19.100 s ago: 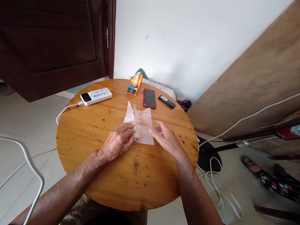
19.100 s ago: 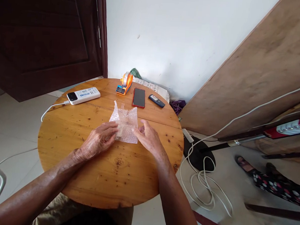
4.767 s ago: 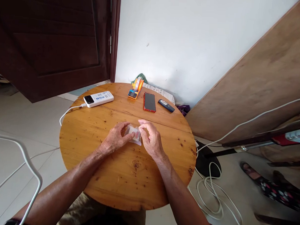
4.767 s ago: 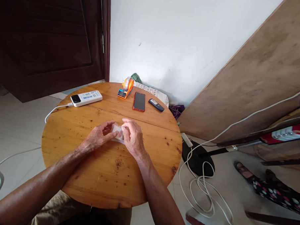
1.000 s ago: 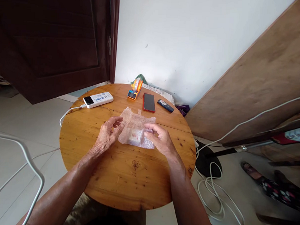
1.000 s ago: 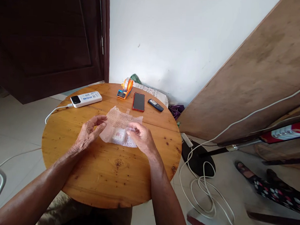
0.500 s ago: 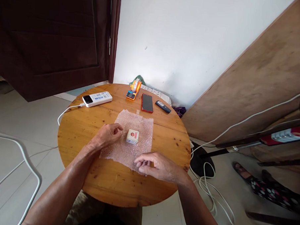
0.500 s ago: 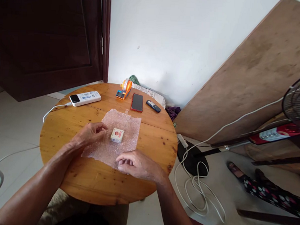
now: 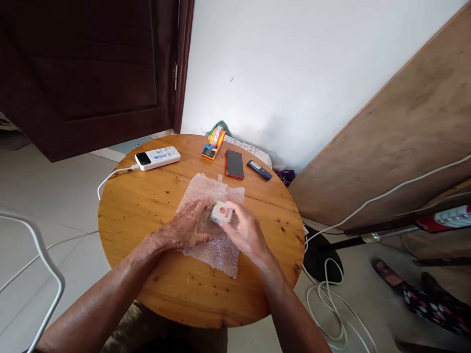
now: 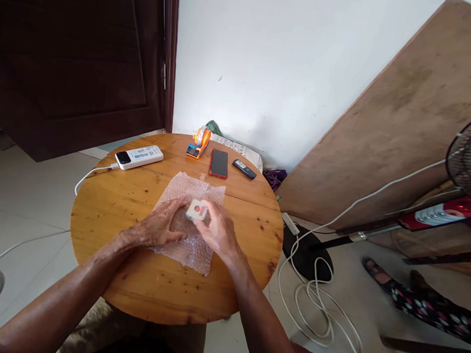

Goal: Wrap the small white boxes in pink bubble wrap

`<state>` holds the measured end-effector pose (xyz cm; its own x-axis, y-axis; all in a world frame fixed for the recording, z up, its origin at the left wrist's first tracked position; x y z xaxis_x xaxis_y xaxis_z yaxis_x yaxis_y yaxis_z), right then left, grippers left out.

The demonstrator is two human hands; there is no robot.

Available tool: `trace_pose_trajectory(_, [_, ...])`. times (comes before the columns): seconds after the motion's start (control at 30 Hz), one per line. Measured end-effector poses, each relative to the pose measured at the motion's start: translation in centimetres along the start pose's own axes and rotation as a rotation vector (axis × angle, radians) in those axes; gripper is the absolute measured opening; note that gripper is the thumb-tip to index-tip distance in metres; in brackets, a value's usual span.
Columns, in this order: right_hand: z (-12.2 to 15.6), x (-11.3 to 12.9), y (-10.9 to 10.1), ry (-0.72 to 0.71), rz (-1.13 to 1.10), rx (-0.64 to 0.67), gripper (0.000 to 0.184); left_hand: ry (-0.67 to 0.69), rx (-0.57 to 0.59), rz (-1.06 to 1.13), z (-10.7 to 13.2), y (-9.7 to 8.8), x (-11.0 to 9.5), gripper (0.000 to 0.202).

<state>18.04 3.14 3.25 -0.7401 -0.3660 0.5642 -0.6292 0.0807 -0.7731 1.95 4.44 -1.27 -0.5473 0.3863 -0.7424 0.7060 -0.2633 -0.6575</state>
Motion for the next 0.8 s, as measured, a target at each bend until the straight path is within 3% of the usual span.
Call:
trace_pose_trajectory(0.1, [1.4,-3.6,-4.2,0.142,-0.001,-0.206,0.044,0.033,0.014,-0.05,0.1,0.3,0.0,0.101])
trace_pose_trajectory(0.17, [2.6,-6.8,-6.3,0.272,0.069,-0.256,0.049,0.047,0.02,-0.067,0.1,0.5,0.0,0.101])
trace_pose_trajectory(0.27, [3.9,-10.9,-7.4,0.401,0.147,-0.194,0.051,0.058,0.018,-0.075,0.1,0.6,-0.1,0.099])
trace_pose_trajectory(0.33, [4.4,-11.5,-7.7,0.375,0.215,-0.219,0.057,0.063,0.015,-0.082,0.1,0.6,-0.1,0.097])
trace_pose_trajectory(0.43, [4.4,-8.7,-8.3,0.229,0.306,-0.382,0.058,0.075,0.025,-0.111,0.0,0.6,-0.3,0.095])
trace_pose_trajectory(0.5, [3.8,-5.6,-7.8,0.093,0.277,-0.389,0.046,0.085,0.029,-0.134,0.0,0.6,-0.4,0.095])
trace_pose_trajectory(0.57, [2.9,-2.6,-6.4,-0.031,0.22,-0.303,0.033,0.09,0.026,-0.146,0.0,0.6,-0.5,0.093])
trace_pose_trajectory(0.63, [1.7,-0.4,-4.3,-0.113,0.171,-0.172,0.032,0.084,0.026,-0.146,0.0,0.6,-0.5,0.091])
trace_pose_trajectory(0.7, [0.5,0.7,-1.8,-0.159,0.159,-0.044,0.038,0.077,0.03,-0.148,0.1,0.6,-0.5,0.091])
trace_pose_trajectory(0.8, [-1.2,0.3,1.5,-0.177,0.199,0.092,0.044,0.101,0.019,-0.169,0.1,0.6,-0.5,0.093])
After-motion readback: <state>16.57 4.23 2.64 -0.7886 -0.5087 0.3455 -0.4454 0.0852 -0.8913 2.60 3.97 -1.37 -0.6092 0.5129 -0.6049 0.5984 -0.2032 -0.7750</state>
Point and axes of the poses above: each hand's wrist, its own z-axis away from the middle knuckle, its own y-axis out of the palm, x = y × z, the point moved 7 cm from there along -z, towards the middle knuckle, and after that the axes turned 5 degrees about -y, right-handed, at the moved point
